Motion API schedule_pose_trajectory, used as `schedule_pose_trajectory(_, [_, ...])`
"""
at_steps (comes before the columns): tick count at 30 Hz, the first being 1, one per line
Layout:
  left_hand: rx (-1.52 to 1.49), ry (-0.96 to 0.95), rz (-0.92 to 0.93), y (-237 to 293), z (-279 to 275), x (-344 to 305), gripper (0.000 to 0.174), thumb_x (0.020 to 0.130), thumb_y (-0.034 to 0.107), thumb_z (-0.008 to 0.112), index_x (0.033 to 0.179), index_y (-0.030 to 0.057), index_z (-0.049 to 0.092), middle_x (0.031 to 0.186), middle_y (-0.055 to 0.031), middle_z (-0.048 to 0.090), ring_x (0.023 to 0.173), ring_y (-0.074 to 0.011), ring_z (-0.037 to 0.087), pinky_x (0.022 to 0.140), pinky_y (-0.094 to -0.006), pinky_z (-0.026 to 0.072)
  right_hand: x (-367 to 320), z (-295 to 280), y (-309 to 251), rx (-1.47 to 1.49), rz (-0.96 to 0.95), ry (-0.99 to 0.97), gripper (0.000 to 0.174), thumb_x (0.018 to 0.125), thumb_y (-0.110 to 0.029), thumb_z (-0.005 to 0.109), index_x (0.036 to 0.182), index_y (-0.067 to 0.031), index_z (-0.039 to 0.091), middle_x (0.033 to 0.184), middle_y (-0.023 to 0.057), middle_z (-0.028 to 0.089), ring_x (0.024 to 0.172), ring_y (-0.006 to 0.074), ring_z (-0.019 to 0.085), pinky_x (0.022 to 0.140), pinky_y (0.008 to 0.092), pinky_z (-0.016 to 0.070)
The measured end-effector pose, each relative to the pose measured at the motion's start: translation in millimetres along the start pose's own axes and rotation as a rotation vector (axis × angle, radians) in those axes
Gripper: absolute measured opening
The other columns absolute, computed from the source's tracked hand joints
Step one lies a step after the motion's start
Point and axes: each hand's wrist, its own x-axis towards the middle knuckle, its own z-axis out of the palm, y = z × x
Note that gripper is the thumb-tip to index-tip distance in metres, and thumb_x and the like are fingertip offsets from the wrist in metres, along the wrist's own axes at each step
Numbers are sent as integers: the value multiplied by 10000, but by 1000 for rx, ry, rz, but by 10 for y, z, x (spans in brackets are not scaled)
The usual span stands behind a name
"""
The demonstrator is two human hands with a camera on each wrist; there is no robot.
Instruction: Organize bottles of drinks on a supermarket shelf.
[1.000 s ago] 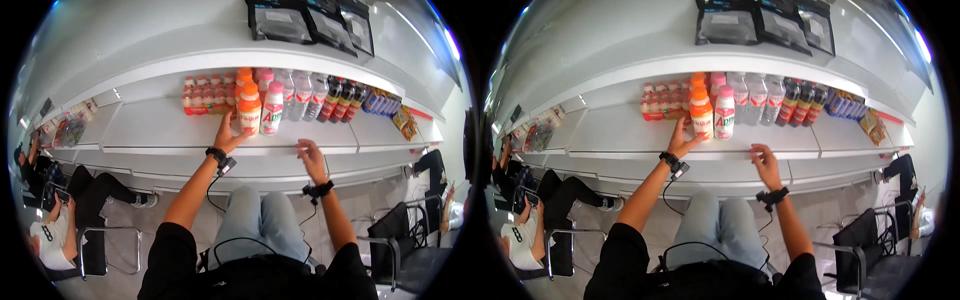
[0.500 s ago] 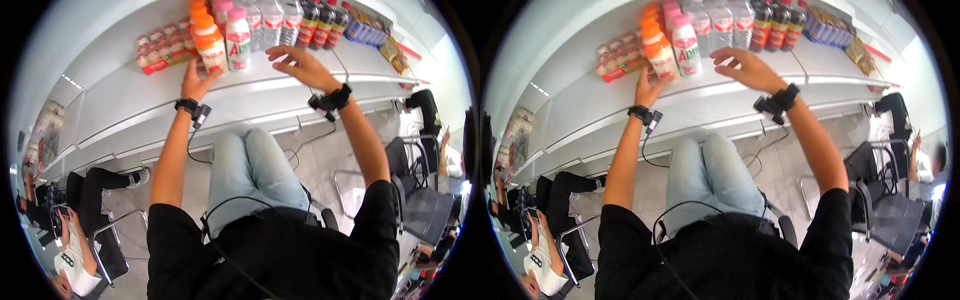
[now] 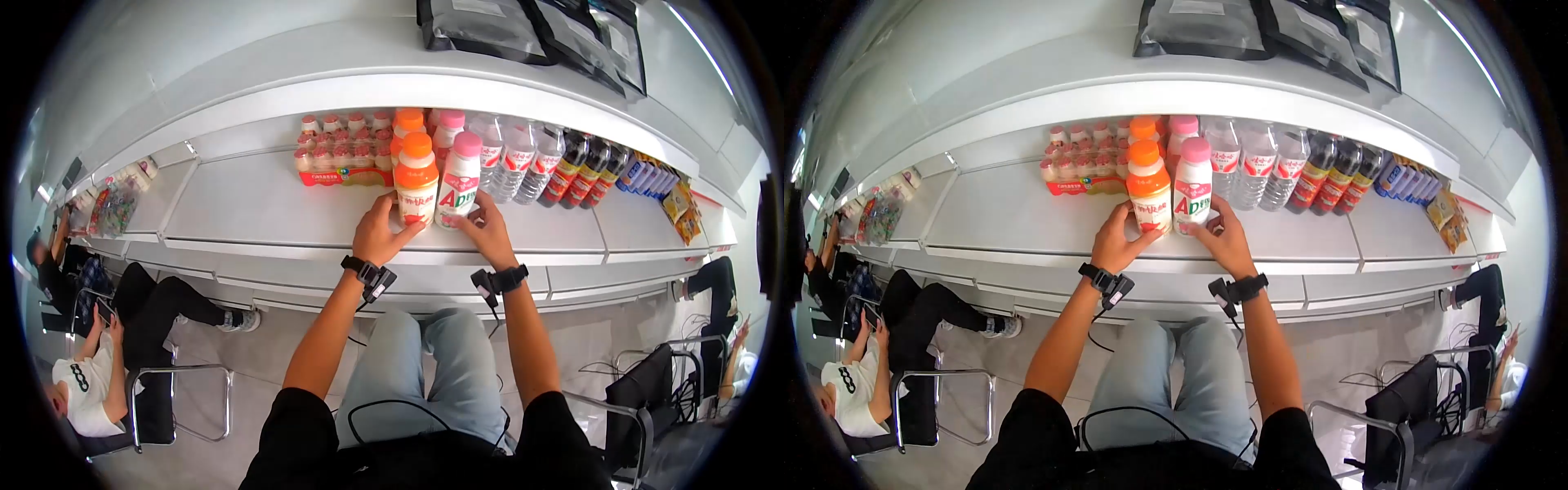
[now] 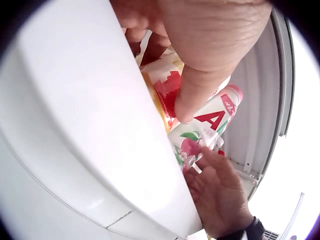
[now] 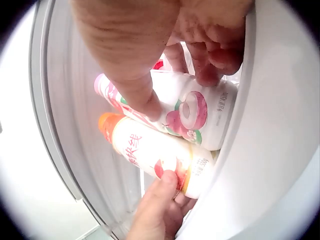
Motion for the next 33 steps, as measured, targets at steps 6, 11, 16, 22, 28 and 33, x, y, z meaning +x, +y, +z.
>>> schedule_pose_trajectory(6, [-104,-12,-71,34,-34,-18,653,798,304,775,1294,7,472,1152,-140,646,1069,-249,627,914,-353,477,-1,4,-20,-51,20,-51,685,783,-87,756,1399,-43,457,1173,45,632,693,48,488,639,202,438])
schedule_pose_trajectory(11, [-125,-5,-29,27,-29,0,647,802,298,756,1287,-8,456,1131,-195,653,1037,-337,642,862,-389,504,-20,42,-13,-73,13,-13,683,789,-121,768,1394,-50,459,1195,65,636,690,58,508,648,213,453])
schedule_pose_trajectory(16, [-138,0,35,67,-47,2,629,825,289,732,1304,-8,453,1120,-199,655,1033,-344,641,861,-394,502,-6,68,27,-84,-26,12,674,789,-141,777,1375,-31,462,1189,92,638,699,84,533,666,239,475])
schedule_pose_trajectory(22, [-102,10,58,22,-31,1,635,826,296,733,1311,-8,459,1125,-199,656,1045,-348,638,870,-396,500,-32,90,28,-100,-30,38,674,794,-142,775,1373,-10,455,1193,111,628,708,98,552,665,253,487])
schedule_pose_trajectory(28, [-214,-15,7,-65,11,1,665,817,262,748,1344,-9,446,1171,-178,648,1099,-298,629,924,-369,480,-35,68,1,-122,-24,26,692,787,-165,782,1375,-12,452,1183,106,624,716,99,561,662,249,484])
schedule_pose_trajectory(33, [-306,-23,-27,-120,23,-7,676,826,247,745,1367,-6,429,1261,-166,603,1182,-259,581,991,-355,437,-35,54,-42,-60,-5,30,686,789,-206,787,1364,-17,466,1207,107,613,726,106,565,668,253,486])
